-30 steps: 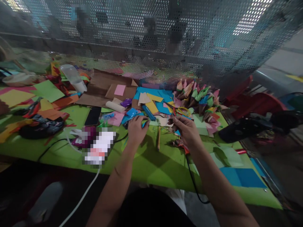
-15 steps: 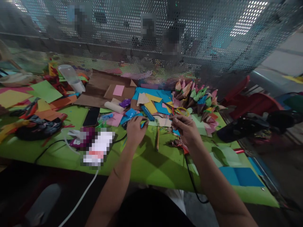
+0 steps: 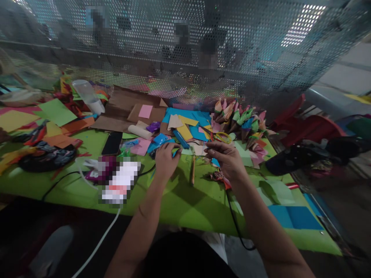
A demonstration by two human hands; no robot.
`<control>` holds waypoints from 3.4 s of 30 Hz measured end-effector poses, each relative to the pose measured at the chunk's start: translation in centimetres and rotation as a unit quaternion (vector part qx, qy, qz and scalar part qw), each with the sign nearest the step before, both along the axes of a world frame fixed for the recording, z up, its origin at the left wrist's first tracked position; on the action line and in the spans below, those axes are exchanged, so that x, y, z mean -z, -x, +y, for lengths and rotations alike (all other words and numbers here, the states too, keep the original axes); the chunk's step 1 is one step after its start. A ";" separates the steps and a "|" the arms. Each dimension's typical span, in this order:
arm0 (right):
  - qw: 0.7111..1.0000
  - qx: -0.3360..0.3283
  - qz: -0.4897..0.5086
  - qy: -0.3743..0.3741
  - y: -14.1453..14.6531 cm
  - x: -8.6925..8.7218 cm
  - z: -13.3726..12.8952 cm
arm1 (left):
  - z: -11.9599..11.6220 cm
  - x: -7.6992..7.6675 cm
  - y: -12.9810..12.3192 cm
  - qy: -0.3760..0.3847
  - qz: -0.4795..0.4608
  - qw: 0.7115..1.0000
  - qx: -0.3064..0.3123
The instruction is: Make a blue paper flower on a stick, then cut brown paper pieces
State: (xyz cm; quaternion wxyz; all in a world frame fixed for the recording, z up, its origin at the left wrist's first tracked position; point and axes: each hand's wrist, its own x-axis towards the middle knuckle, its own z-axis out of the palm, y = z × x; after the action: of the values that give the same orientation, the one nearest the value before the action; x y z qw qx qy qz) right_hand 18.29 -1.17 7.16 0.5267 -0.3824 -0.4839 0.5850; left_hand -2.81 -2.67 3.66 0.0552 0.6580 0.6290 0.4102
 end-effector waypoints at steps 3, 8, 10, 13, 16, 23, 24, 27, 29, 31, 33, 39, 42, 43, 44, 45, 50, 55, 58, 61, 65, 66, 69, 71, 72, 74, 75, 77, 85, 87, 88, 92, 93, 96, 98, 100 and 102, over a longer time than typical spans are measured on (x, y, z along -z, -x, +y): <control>1.000 0.006 -0.001 0.000 -0.1 0.0 -0.1 | 0.0 -0.1 0.5 -0.001 -0.007 1.000 -0.006; 0.999 0.023 0.009 -0.025 -0.2 0.0 -0.1 | -0.2 -1.1 1.7 0.053 -0.023 0.995 -0.083; 0.999 0.027 0.001 -0.027 -0.3 0.0 0.0 | -0.3 -1.6 2.0 0.126 -0.001 0.986 -0.107; 0.999 0.023 -0.020 -0.035 -0.4 -0.1 0.0 | -0.3 -1.9 2.0 0.241 0.067 0.961 -0.114; 0.999 0.022 -0.026 -0.035 -0.4 -0.1 0.0 | -0.3 -1.5 1.8 0.291 0.117 0.945 -0.095; 0.999 0.032 -0.013 -0.034 -0.3 -0.4 0.0 | -0.7 0.2 1.2 0.281 0.142 0.948 -0.037; 0.999 0.033 -0.009 -0.034 -0.3 -0.4 0.0 | -0.7 0.4 1.0 0.273 0.142 0.951 -0.034; 0.999 0.040 0.004 -0.033 -0.2 -0.4 -0.1 | -0.6 0.6 0.7 0.260 0.129 0.957 -0.028; 0.999 0.037 0.010 -0.028 0.0 -0.4 -0.1 | -0.5 0.5 0.8 0.257 0.113 0.960 -0.021; 0.999 0.030 0.014 -0.022 0.1 -0.4 -0.1 | -0.4 0.2 1.0 0.248 0.092 0.964 -0.020; 0.999 0.024 0.014 -0.020 0.1 -0.4 -0.1 | -0.3 0.0 1.2 0.231 0.060 0.971 -0.018; 0.999 0.029 0.012 -0.019 -0.2 -0.3 -0.1 | 0.3 -0.1 1.6 0.153 -0.052 0.986 0.025; 0.999 0.035 0.012 -0.025 -0.2 0.0 0.0 | 0.5 0.1 1.5 0.139 -0.125 0.982 0.022; 0.999 0.038 0.010 -0.027 -0.2 0.1 0.0 | 0.6 0.2 1.4 0.139 -0.156 0.978 0.028; 0.999 0.040 0.007 -0.030 -0.2 0.2 0.1 | 0.6 0.2 1.3 0.140 -0.188 0.971 0.038; 0.999 0.040 0.004 -0.034 -0.2 0.3 0.1 | 0.6 0.3 1.2 0.139 -0.222 0.964 0.051; 0.998 0.041 0.003 -0.052 -0.1 0.1 0.2 | 0.6 0.5 0.5 0.151 -0.362 0.912 0.117; 0.999 0.034 0.010 -0.032 0.0 -0.3 0.1 | 0.6 0.9 -0.1 0.153 -0.408 0.892 0.120; 0.999 0.030 0.006 -0.014 -0.1 -0.3 0.1 | 0.6 0.9 -0.3 0.159 -0.404 0.893 0.120; 0.999 0.036 0.002 -0.008 -0.2 0.0 0.2 | 0.5 0.7 -0.4 0.166 -0.405 0.890 0.125; 0.998 0.051 -0.011 -0.032 -0.3 0.3 0.2 | 0.5 0.7 -0.5 0.167 -0.413 0.887 0.125; 0.998 0.054 -0.014 -0.039 -0.3 0.3 0.1 | 0.5 0.8 -0.5 0.167 -0.414 0.886 0.125; 0.997 0.061 -0.024 -0.049 -0.3 0.2 0.1 | 0.5 0.8 -0.6 0.167 -0.421 0.883 0.123; 0.997 0.064 -0.028 -0.046 -0.2 0.1 0.1 | 0.4 0.8 -0.7 0.171 -0.425 0.881 0.123; 0.997 0.065 -0.025 -0.043 -0.2 0.1 0.1 | 0.4 0.7 -0.7 0.174 -0.425 0.880 0.123; 0.997 0.065 -0.011 -0.039 -0.1 0.1 0.2 | 0.4 0.7 -0.8 0.179 -0.425 0.879 0.125; 0.997 0.064 -0.002 -0.039 -0.1 0.1 0.2 | 0.3 0.7 -0.8 0.180 -0.424 0.878 0.126; 0.998 0.056 0.012 -0.040 -0.2 0.1 0.3 | 0.3 0.7 -0.8 0.178 -0.424 0.878 0.131; 0.996 0.066 0.035 -0.051 -0.1 -0.1 0.2 | 0.1 0.3 -1.0 0.189 -0.418 0.879 0.129; 0.995 0.072 0.035 -0.052 -0.1 0.0 0.2 | 0.1 0.2 -1.0 0.183 -0.426 0.877 0.130; 0.995 0.074 0.035 -0.053 -0.1 0.0 0.2 | 0.2 0.3 -1.0 0.180 -0.431 0.875 0.131; 0.996 0.071 0.027 -0.052 -0.3 0.2 0.3 | 0.3 0.6 -0.9 0.175 -0.439 0.871 0.131; 0.996 0.069 0.027 -0.052 -0.4 0.2 0.4 | 0.4 0.7 -0.9 0.174 -0.436 0.873 0.129; 0.995 0.072 0.035 -0.053 -0.5 0.4 0.6 | 0.5 0.8 -0.8 0.172 -0.431 0.877 0.126; 0.995 0.080 0.040 -0.050 -0.5 0.4 0.6 | 0.4 0.7 -0.8 0.167 -0.445 0.871 0.125; 0.995 0.081 0.044 -0.040 -0.5 0.4 0.6 | 0.3 0.4 -0.8 0.160 -0.472 0.858 0.124; 0.996 0.069 0.049 -0.031 -0.4 0.4 0.5 | 0.0 0.1 -0.8 0.161 -0.504 0.839 0.130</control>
State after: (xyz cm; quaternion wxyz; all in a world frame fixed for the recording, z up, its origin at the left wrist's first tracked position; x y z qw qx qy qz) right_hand 18.69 -0.66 6.78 0.6008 -0.3692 -0.4475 0.5500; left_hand -1.97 -2.69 3.55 0.5224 0.4181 0.4798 0.5675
